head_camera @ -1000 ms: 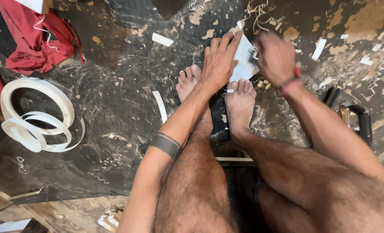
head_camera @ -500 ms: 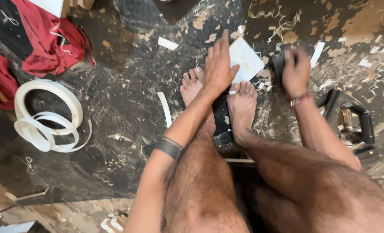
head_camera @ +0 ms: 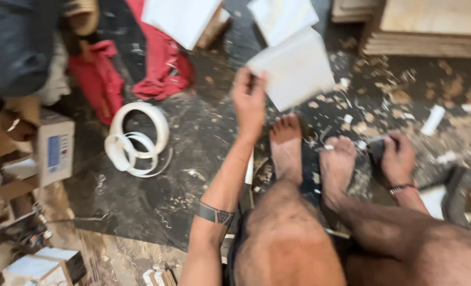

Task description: The person sits on the workshop floor and applies white edge banding tape to the edges of small wood panels. They press the tape onto a panel edge with a hand iron, trim the strip, and set finished panels onto a stack beside them, repeating the process on additional panels.

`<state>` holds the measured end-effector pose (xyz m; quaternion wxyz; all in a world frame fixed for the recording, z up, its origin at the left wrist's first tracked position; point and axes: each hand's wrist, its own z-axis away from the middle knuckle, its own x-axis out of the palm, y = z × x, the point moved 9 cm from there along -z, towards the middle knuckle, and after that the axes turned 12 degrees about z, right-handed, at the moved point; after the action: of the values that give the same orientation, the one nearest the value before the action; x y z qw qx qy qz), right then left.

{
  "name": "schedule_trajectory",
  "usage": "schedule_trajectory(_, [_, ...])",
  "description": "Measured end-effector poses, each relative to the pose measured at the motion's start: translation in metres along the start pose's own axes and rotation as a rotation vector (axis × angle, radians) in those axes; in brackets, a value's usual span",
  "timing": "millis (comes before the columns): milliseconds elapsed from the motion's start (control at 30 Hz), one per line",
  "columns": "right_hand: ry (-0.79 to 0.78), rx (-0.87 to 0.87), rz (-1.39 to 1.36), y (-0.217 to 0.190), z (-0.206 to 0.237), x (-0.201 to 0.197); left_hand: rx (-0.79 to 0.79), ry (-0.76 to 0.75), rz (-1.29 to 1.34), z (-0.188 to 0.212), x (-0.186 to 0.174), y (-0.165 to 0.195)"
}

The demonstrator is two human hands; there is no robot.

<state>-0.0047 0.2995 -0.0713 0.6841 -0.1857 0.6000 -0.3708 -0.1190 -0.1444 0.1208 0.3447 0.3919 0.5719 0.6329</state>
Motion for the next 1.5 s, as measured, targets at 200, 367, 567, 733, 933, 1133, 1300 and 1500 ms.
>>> schedule_trajectory(200, [-0.006,-0.004,0.054,-0.009,-0.002,0.000,0.232,0.296,0.133,-0.127,-0.131,0.040])
schedule_trajectory(367, [0.073,-0.038,0.073,-0.013,0.022,-0.015,0.427,0.167,-0.616,-0.167,-0.159,0.070])
schedule_trajectory(567, [0.028,0.006,0.509,-0.047,0.067,-0.047,0.128,-0.011,-0.415,-0.051,-0.106,0.018])
schedule_trajectory(733, [0.002,-0.320,0.487,-0.110,0.057,-0.043,0.541,-0.948,-1.008,0.104,0.057,-0.055])
schedule_trajectory(933, [-0.410,0.124,0.355,-0.070,-0.002,0.033,0.479,-1.202,-1.015,0.166,0.118,-0.150])
schedule_trajectory(1133, [-0.304,0.357,-0.504,-0.051,-0.054,0.028,0.234,-1.147,-0.997,0.105,0.136,-0.192])
schedule_trajectory(1300, [-0.034,-0.093,0.280,-0.091,-0.110,-0.035,0.008,-0.996,-0.689,0.080,0.147,-0.152])
schedule_trajectory(1500, [-0.343,-0.340,0.650,-0.172,-0.086,0.027,0.239,-0.473,-0.819,0.044,0.099,-0.093])
